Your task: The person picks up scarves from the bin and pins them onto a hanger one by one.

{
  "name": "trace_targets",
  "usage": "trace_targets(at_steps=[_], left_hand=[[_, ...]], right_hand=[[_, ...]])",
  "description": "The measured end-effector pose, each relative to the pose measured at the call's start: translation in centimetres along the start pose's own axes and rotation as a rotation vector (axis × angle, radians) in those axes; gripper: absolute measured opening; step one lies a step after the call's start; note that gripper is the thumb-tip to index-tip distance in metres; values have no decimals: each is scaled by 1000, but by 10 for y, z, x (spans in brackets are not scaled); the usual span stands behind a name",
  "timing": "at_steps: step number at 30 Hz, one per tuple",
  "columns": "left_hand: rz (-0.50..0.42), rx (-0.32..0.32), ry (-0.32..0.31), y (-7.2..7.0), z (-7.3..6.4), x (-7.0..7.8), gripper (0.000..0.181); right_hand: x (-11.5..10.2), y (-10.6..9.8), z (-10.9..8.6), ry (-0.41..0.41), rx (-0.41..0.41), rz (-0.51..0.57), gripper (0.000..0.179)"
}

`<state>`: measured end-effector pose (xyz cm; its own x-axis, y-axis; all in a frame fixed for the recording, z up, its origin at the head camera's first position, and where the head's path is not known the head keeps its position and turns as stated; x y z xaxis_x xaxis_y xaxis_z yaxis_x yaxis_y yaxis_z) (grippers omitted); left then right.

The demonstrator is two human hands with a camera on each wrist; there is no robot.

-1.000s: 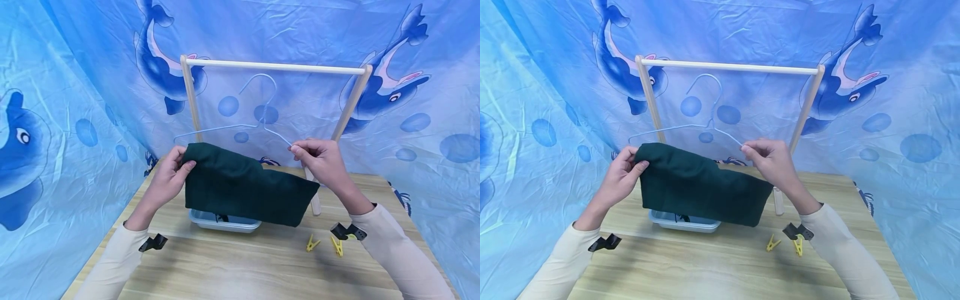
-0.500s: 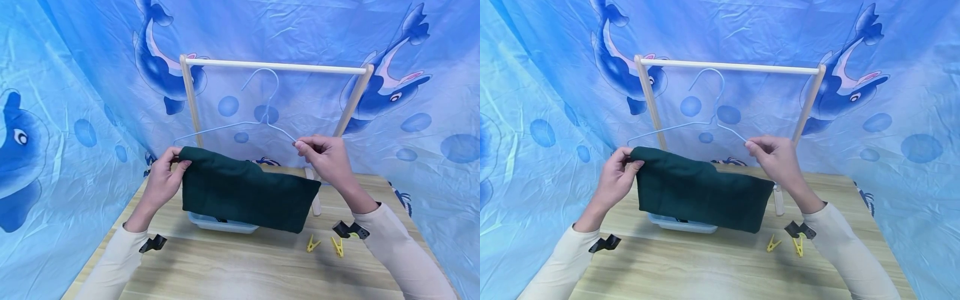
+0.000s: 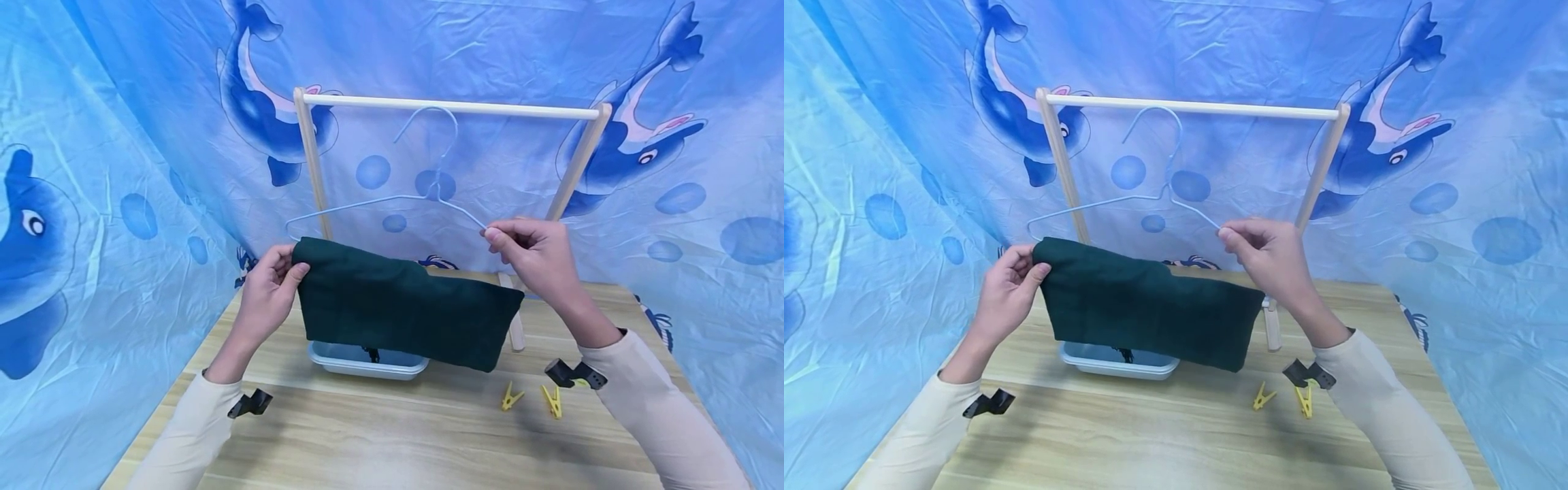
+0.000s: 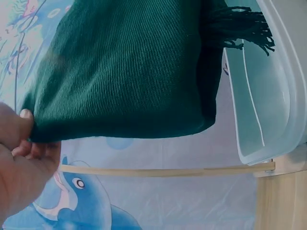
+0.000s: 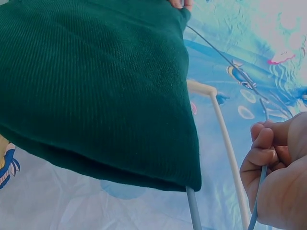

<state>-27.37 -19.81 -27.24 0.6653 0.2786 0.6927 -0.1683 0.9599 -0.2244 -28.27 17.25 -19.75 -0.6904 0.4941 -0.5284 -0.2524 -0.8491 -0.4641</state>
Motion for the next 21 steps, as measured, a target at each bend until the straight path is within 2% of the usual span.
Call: trace_targets(at_steps=[7,9,10,12,15,18,21], left_hand=[[75,4,-211,-3,-1,-20,31],[107,34,-238,-4,-4,-21,36],[128,55,-227,-4,-5,-19,37],[174,98,-155,-2,-6,-8,37],[241,109,47,11,-5,16,29],[257,9,236,40,-4,40,20],[250,-135,338,76,0,54,16]], right_hand=[[0,-2,-1,2,-1,-7,10],[2,-1,-1,2,-4,-23,10],[3,-1,-1,1,-5,-32,9],[4,0,-1,-2,-12,-42,9],[6,3,-2,-8,-23,-49,9],[6,5,-2,-11,-29,-53,8],[8,6,-1,-8,-29,-59,8]])
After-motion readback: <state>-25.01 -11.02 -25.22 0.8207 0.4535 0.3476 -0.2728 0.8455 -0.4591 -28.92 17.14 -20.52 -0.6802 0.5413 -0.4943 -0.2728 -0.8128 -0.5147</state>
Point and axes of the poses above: each hand's wrist, its own z-axis towards the middle knuckle, its own y-axis out of the palm, x = y × z, the point moved 10 cm from there along z, towards the middle knuckle, and after that the axes turned 7 degrees about -z, right-handed, at the moved point
